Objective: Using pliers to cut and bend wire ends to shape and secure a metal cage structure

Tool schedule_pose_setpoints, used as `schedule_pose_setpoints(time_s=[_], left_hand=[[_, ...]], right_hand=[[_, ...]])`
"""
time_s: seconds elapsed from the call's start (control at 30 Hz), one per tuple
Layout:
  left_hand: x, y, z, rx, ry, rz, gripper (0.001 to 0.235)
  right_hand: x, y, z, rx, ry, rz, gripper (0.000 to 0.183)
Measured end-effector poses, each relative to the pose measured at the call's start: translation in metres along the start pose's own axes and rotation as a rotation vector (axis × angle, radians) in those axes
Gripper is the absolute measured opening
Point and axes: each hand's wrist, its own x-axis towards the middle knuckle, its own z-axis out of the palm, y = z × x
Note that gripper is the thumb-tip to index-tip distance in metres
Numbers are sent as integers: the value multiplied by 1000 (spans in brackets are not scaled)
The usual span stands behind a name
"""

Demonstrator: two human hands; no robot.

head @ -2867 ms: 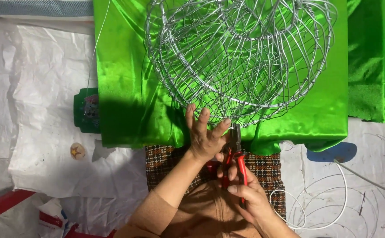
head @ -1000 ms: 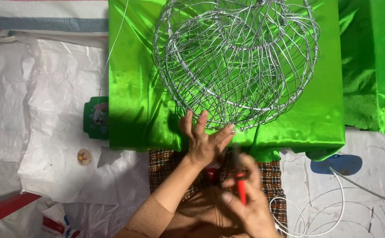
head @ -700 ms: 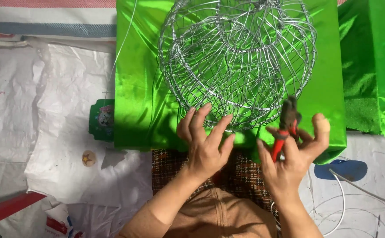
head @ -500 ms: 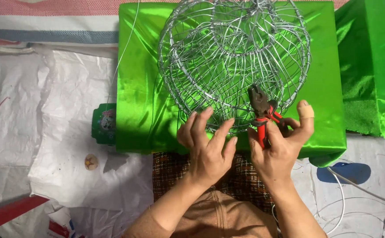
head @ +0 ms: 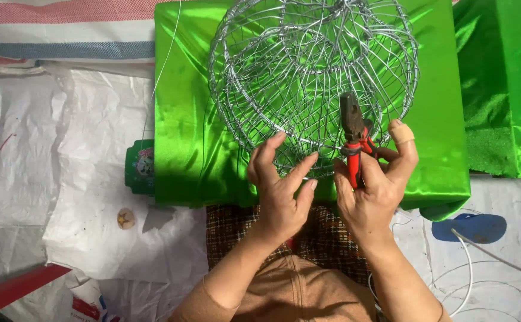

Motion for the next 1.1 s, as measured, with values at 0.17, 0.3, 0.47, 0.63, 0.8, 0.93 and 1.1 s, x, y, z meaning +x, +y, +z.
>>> schedule_pose_setpoints(time_s=[0.17, 0.3, 0.47, 0.63, 0.8, 0.93, 1.1], left_hand=[[4, 1, 1, -30, 13, 55, 39], [11, 5, -6, -37, 26, 58, 36], [11, -11, -1, 35, 26, 118, 36], [6, -42, 5, 12, 90, 162, 36], [3, -42, -17, 67, 117, 222, 29], [-27, -51, -1, 8, 92, 268, 7], [-52, -47, 11, -69, -46, 142, 21]], right_hand=[[8, -5, -3, 63, -28, -17, 20], [11, -3, -9, 61, -43, -38, 25], [8, -2, -23, -16, -67, -74, 25], [-39, -3, -52, 153, -170, 170, 20], [-121, 29, -45, 496, -286, 497, 28], [-155, 35, -35, 565, -391, 653, 33], [-151, 30, -32, 459, -443, 600, 29]])
